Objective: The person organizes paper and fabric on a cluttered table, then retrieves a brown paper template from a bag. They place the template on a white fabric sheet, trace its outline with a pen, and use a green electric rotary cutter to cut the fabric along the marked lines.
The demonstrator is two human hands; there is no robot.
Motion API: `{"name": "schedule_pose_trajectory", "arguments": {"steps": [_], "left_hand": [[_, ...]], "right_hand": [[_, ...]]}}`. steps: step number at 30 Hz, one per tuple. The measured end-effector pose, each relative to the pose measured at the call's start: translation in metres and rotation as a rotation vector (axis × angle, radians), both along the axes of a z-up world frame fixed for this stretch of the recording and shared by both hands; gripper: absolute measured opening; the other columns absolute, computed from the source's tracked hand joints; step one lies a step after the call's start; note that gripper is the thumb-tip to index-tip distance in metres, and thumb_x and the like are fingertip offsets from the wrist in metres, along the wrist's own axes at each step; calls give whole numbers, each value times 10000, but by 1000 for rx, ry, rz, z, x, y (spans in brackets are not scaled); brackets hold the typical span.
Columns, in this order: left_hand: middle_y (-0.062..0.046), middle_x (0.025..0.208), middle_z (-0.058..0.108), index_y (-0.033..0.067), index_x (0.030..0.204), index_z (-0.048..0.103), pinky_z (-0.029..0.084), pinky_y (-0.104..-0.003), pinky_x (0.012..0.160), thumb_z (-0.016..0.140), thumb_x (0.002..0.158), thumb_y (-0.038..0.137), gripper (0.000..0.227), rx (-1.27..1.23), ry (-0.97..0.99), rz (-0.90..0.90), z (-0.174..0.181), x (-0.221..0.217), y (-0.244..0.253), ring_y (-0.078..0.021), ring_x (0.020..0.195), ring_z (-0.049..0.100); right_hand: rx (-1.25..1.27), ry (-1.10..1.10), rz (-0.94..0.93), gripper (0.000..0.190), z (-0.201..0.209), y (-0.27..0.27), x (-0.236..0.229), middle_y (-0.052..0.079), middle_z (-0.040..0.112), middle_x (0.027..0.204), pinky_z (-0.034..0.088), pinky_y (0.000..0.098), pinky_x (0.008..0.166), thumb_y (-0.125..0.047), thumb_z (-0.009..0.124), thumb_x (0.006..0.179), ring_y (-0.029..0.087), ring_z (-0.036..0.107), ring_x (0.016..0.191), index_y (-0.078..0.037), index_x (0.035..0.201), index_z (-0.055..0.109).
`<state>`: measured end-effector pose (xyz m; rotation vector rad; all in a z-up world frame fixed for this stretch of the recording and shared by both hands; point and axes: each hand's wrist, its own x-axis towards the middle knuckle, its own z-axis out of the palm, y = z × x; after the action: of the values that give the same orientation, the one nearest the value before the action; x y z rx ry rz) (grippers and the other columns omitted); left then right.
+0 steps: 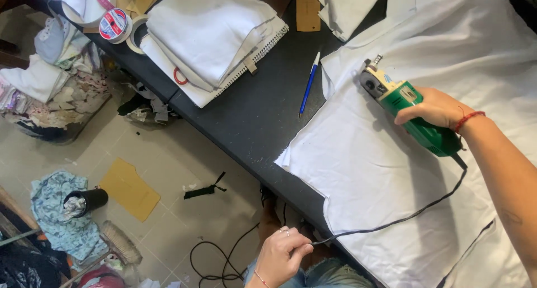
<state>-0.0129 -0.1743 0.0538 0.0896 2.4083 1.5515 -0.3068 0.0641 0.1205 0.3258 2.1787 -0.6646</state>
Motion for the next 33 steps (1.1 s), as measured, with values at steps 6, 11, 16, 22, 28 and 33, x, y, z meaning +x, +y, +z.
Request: {"name": "schedule_pose_trajectory", "arguments": {"steps": [6,11,16,22,28,33], "left_hand": [[-6,633,527,85,732,606,388,-275,548,596,798,122,76,2,130,-102,13,-2,3,-179,542,444],[-30,643,482,63,747,586,358,-295,523,533,853,123,132,42,148,-237,15,0,16,-197,557,393],[-40,662,418,102,704,521,356,-341,499,592,823,158,150,-106,524,-428,-1,22,48,-238,560,392],[-23,589,350,111,647,409,315,-273,523,396,722,-36,166,-279,838,-485,-13,47,86,-186,472,354],[-6,544,330,118,635,403,271,-250,449,408,873,39,250,-160,976,-449,-19,63,121,-152,420,310],[16,567,391,139,672,440,320,-247,462,509,892,212,242,-196,924,-396,-27,76,131,-138,454,413]], "right_hand": [[123,19,95,408,9,3,13,170,623,804,431,355,582,-152,627,548,304,572,659,-81,944,561],[373,-24,195,420,43,42,84,163,665,801,414,326,555,-213,618,558,283,599,657,-129,968,580],[174,213,-16,691,18,140,211,75,647,939,395,293,767,-146,737,461,203,562,839,-166,1124,543],[32,135,-37,837,-20,245,381,-59,723,861,446,180,756,-114,912,345,67,619,747,-197,1118,602],[359,-465,101,511,17,194,402,-103,708,785,458,147,662,-242,732,514,62,605,681,-355,988,580],[323,-393,108,677,-2,199,410,-93,713,833,459,166,668,-286,733,498,77,642,711,-367,1125,489]]}}
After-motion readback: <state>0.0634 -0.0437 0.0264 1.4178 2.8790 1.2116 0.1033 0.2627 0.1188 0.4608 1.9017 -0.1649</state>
